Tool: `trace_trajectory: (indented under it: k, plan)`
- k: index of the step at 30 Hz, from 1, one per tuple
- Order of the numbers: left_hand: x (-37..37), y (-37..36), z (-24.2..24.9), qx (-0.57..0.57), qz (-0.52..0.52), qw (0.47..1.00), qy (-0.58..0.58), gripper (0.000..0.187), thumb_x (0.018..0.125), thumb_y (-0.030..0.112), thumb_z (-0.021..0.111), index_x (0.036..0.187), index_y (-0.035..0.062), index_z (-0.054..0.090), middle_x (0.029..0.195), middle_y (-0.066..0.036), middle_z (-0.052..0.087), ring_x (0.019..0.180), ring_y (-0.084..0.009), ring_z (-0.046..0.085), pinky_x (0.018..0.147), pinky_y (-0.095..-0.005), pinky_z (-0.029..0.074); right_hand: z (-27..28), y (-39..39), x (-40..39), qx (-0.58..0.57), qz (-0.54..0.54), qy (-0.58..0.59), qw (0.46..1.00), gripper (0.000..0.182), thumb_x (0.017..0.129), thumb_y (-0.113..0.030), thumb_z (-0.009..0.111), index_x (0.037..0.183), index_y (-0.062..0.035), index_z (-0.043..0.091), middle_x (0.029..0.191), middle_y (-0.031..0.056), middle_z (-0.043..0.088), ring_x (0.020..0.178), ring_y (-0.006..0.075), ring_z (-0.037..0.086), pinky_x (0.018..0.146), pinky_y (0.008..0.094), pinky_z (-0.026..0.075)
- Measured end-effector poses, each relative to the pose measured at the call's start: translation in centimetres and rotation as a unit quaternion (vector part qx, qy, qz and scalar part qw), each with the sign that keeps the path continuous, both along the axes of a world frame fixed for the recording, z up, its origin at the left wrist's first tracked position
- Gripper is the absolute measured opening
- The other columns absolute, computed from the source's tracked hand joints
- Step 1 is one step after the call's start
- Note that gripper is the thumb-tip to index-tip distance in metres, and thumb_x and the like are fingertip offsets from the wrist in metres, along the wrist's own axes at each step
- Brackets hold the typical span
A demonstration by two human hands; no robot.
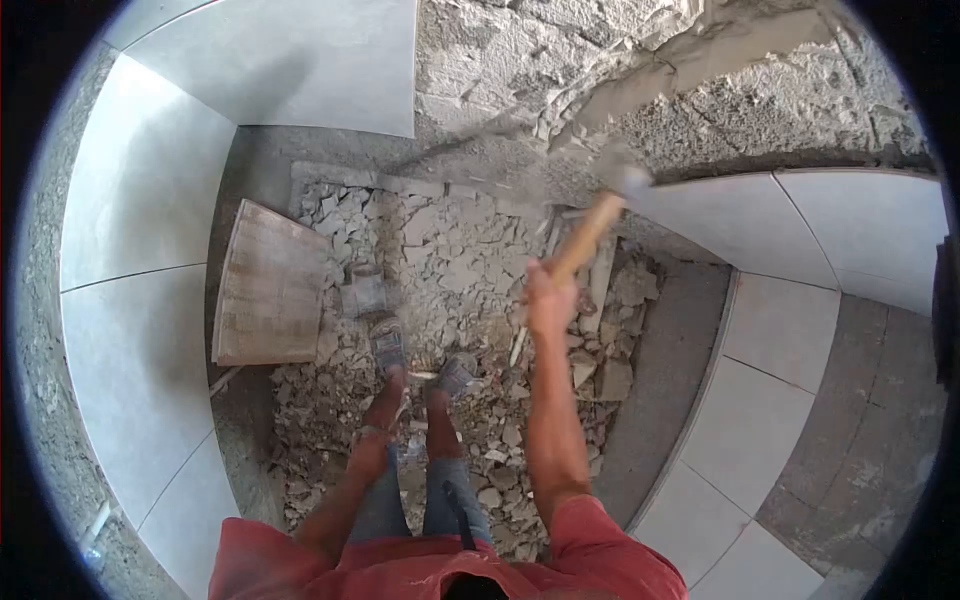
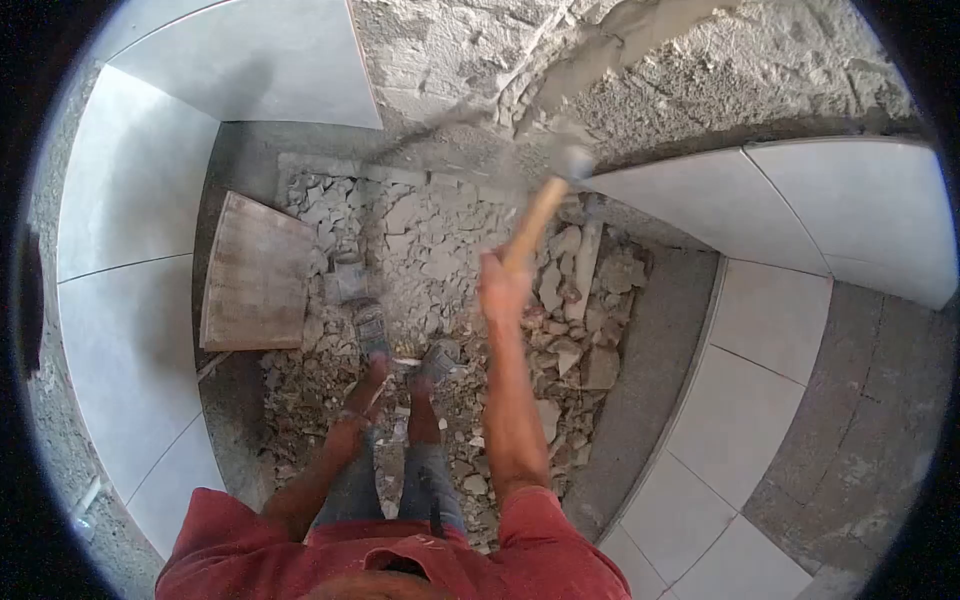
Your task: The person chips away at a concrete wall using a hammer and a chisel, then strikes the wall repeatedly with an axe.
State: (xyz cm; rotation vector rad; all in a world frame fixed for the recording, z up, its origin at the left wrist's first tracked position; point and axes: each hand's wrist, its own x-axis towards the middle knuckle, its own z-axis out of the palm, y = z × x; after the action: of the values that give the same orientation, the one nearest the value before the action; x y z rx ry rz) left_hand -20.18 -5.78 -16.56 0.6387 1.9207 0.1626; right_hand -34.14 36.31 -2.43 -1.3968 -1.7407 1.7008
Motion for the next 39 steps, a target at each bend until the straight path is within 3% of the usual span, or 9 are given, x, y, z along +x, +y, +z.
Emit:
trace_trajectory:
  k: [3,7,9,12,22,24,28,33,39]
  plan:
    - [-1.2,0.9,-0.1,0.013,0.016,0.999,-0.026,0.035,0.08,0.011,0.044,0.114,0.0135,0.052,0.115,-0.015,0.052,0.109,-0.0317,0.049,0.098,-0.0516,0.028,0.2,3.7,0.7,-0.106,-0.131,0.303,0.938,0.017,0.077,-0.016,0.06,0.077,-0.0035,0.05,0.065,0.0047,0.051,0.054,0.0137,0.049,0.049,0.0276,0.041]
    - [-1.6,1.8,1.1,0.011,0.01,0.999,0.032,0.037,0.079,0.013,0.045,0.116,0.012,0.05,0.115,-0.016,0.052,0.108,-0.0333,0.049,0.096,-0.0518,0.03,-0.8,3.5,-3.9,0.363,0.05,0.404,0.838,0.013,0.076,-0.014,0.058,0.076,-0.003,0.051,0.066,0.0089,0.051,0.063,0.017,0.052,0.053,0.0295,0.042]
    - [-1.2,1.1,0.3,0.015,0.017,0.999,0.023,0.038,0.079,0.013,0.046,0.116,0.0112,0.05,0.114,-0.016,0.052,0.108,-0.0335,0.049,0.096,-0.051,0.032,-6.7,1.1,-3.3,0.115,0.076,-0.081,0.987,0.012,0.074,-0.012,0.058,0.075,-0.0022,0.051,0.063,0.0065,0.049,0.058,0.0153,0.051,0.051,0.0283,0.041]
    - [-1.0,0.2,-1.5,0.02,-0.018,0.998,0.059,0.039,0.077,0.013,0.048,0.116,0.0099,0.05,0.114,-0.017,0.052,0.108,-0.0334,0.049,0.094,-0.0492,0.034,-8.4,1.0,-4.1,-0.171,0.007,-0.024,0.985,0.012,0.075,-0.012,0.057,0.071,-0.0029,0.051,0.061,0.0054,0.049,0.053,0.0132,0.049,0.047,0.0269,0.039]
    - [-2.7,2.2,1.0,-0.016,-0.063,0.998,0.029,0.042,0.077,0.005,0.048,0.119,0.0093,0.049,0.117,-0.017,0.05,0.105,-0.0326,0.052,0.087,-0.0451,0.043,-5.3,2.7,-4.9,0.429,-0.003,0.282,0.858,0.017,0.074,-0.015,0.063,0.072,-0.004,0.05,0.058,-0.0001,0.045,0.047,0.0121,0.042,0.044,0.0243,0.036]
    - [-0.7,0.5,-1.6,-0.008,-0.041,0.999,0.01,0.042,0.077,0.005,0.048,0.119,0.0102,0.048,0.116,-0.017,0.051,0.103,-0.033,0.052,0.085,-0.0448,0.044,-12.4,1.3,-4.0,-0.133,0.083,-0.087,0.984,0.018,0.074,-0.016,0.063,0.073,-0.0041,0.05,0.057,-0.0016,0.042,0.046,0.0124,0.042,0.045,0.0251,0.037]
    - [-4.4,4.4,3.7,-0.09,-0.049,0.993,-0.055,0.039,0.078,0.007,0.047,0.116,0.0121,0.05,0.114,-0.018,0.052,0.102,-0.0332,0.053,0.084,-0.0437,0.045,-6.8,-0.2,-1.9,-0.069,0.042,-0.127,0.989,0.019,0.074,-0.018,0.062,0.071,-0.0039,0.051,0.056,-0.0009,0.044,0.046,0.0128,0.041,0.045,0.027,0.037]
    - [-2.6,1.8,1.2,0.037,-0.01,0.999,0.035,0.035,0.078,0.007,0.047,0.113,0.0115,0.051,0.104,-0.02,0.056,0.092,-0.0351,0.057,0.079,-0.0452,0.046,3.1,1.2,-5.0,0.324,-0.024,0.466,0.823,0.02,0.077,-0.018,0.063,0.073,-0.0043,0.049,0.056,0.0003,0.044,0.047,0.0107,0.043,0.044,0.0252,0.036]
    - [-1.3,1.7,0.5,-0.012,0.024,1.0,0.001,0.028,0.079,0.008,0.047,0.106,0.008,0.054,0.098,-0.021,0.057,0.085,-0.0361,0.059,0.074,-0.0468,0.048,-10.5,-1.1,-4.3,-0.127,0.051,-0.018,0.99,0.019,0.077,-0.016,0.061,0.08,-0.0024,0.048,0.058,0.0015,0.046,0.046,0.0117,0.045,0.042,0.0248,0.036]
